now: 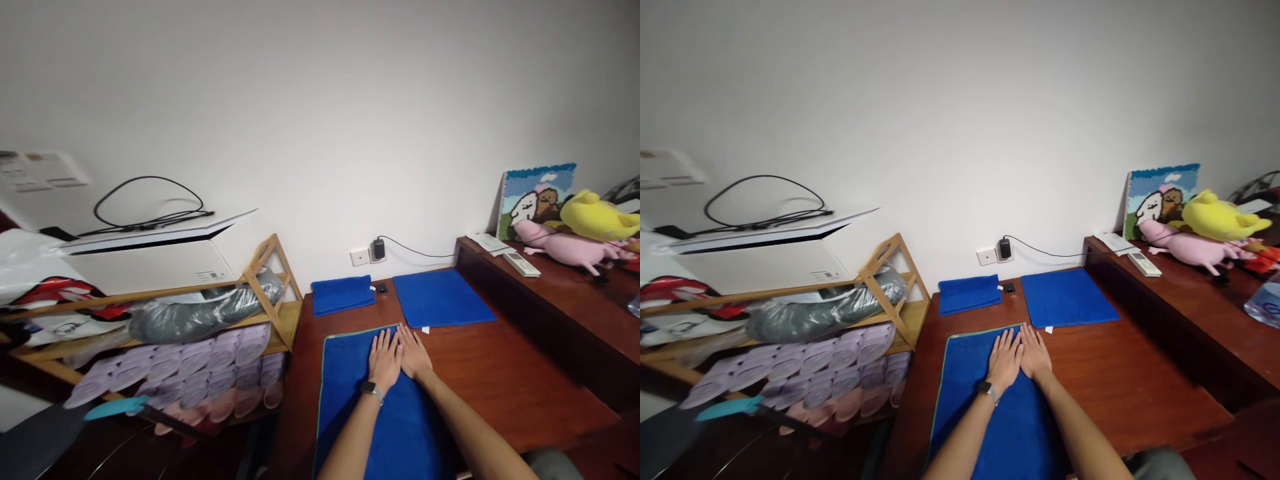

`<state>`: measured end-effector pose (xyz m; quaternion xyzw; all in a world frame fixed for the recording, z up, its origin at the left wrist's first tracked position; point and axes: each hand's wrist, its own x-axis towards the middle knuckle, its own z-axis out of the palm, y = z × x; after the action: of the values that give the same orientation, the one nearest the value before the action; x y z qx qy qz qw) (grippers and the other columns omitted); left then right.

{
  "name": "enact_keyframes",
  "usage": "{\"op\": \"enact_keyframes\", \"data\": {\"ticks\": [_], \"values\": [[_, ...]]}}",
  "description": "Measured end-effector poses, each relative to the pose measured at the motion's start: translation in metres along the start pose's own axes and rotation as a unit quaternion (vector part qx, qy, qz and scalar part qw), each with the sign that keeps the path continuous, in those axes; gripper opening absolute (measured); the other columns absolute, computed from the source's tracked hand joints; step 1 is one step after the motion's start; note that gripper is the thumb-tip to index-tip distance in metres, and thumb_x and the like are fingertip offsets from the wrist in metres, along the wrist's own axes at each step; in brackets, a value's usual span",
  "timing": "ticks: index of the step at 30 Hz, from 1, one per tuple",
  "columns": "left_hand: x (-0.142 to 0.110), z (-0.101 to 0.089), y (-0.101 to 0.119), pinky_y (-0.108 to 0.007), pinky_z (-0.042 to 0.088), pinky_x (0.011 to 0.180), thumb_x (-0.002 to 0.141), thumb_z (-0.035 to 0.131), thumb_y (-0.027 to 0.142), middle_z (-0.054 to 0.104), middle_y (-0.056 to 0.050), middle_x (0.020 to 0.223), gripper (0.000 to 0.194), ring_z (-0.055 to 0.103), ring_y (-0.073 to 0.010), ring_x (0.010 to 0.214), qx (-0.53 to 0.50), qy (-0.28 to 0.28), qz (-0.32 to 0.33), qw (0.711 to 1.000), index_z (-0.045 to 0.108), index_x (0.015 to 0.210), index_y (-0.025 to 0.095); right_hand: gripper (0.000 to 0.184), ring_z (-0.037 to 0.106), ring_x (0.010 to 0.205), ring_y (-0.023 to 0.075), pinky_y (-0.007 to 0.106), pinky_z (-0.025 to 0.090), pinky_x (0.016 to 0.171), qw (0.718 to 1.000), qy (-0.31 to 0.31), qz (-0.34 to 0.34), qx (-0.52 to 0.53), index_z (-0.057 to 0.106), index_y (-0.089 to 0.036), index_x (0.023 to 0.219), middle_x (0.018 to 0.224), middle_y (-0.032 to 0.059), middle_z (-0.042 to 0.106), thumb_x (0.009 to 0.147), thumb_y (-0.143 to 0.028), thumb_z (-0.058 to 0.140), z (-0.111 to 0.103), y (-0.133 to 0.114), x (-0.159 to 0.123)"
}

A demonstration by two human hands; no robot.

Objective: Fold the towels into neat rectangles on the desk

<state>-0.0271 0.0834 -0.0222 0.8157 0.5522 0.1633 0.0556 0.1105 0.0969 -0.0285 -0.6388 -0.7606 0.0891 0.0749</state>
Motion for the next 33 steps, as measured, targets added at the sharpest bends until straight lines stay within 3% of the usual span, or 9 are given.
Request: {"op": "enact_keyframes", "data": {"ticks": [3,10,14,19,25,29,33], "values": [[0.006,0.002,-0.005,-0.053,0.021,0.131,0.109,0.023,0.051,0.039,-0.006,0.169,0.060,0.028,-0.0260,0.159,-0.004,-0.020,-0.031,0.999,0.039,0.163,0.031,0.066,0.014,0.162,0.0203,0.042,0.014,0.131,1.000,-0.005,0.011,-0.002,0.025,-0.011,0.166,0.174,0.0076,0.018,0.103,-0.030,0.023,0.002,0.000,0.000],[-0.029,-0.045,-0.123,-0.054,0.020,0.130,0.108,0.027,0.052,0.038,-0.007,0.169,0.060,0.027,-0.0290,0.159,0.070,-0.010,-0.153,0.986,0.038,0.163,0.030,0.069,0.014,0.162,0.0199,0.042,0.012,0.131,0.999,0.017,0.018,0.027,0.022,-0.011,0.167,0.174,0.0080,0.018,0.106,-0.044,0.019,0.010,0.001,0.004],[-0.037,-0.054,-0.149,-0.051,0.021,0.129,0.108,0.027,0.051,0.034,-0.007,0.171,0.061,0.024,-0.0272,0.160,0.073,-0.016,-0.165,0.984,0.033,0.165,0.029,0.069,0.014,0.162,0.0201,0.043,0.011,0.131,0.999,0.019,0.022,0.019,0.021,-0.012,0.167,0.174,0.0078,0.018,0.106,-0.043,0.020,0.017,0.004,0.006],[-0.030,-0.052,-0.145,-0.053,0.016,0.130,0.108,0.028,0.052,0.033,-0.006,0.172,0.060,0.023,-0.0270,0.161,0.055,-0.015,-0.178,0.982,0.034,0.164,0.031,0.069,0.014,0.162,0.0206,0.043,0.011,0.131,1.000,0.004,0.029,0.004,0.022,-0.012,0.167,0.174,0.0080,0.019,0.105,-0.042,0.021,0.012,-0.001,0.010],[-0.031,-0.069,-0.136,-0.052,0.011,0.132,0.108,0.031,0.044,0.033,-0.008,0.171,0.058,0.024,-0.0274,0.160,0.059,0.001,-0.174,0.983,0.038,0.163,0.027,0.068,0.010,0.162,0.0190,0.040,0.012,0.131,0.997,-0.035,0.043,0.050,0.015,-0.012,0.168,0.175,0.0050,0.013,0.106,-0.041,0.017,-0.014,-0.004,0.004],[-0.030,-0.061,-0.093,-0.048,0.013,0.133,0.110,0.023,0.042,0.031,-0.008,0.172,0.059,0.022,-0.0238,0.161,0.053,0.038,-0.081,0.995,0.037,0.164,0.023,0.068,0.008,0.162,0.0165,0.038,0.012,0.131,0.997,0.007,0.014,0.069,0.014,-0.013,0.168,0.175,0.0026,0.012,0.108,-0.042,0.011,-0.014,0.001,-0.012],[-0.014,-0.026,-0.025,-0.049,0.018,0.132,0.110,0.022,0.046,0.036,-0.008,0.170,0.060,0.025,-0.0239,0.160,0.023,0.016,0.000,1.000,0.039,0.163,0.022,0.067,0.012,0.162,0.0199,0.043,0.011,0.132,1.000,-0.014,-0.002,0.025,0.021,-0.014,0.167,0.174,0.0040,0.017,0.107,-0.042,0.017,-0.008,0.000,-0.018]]}}
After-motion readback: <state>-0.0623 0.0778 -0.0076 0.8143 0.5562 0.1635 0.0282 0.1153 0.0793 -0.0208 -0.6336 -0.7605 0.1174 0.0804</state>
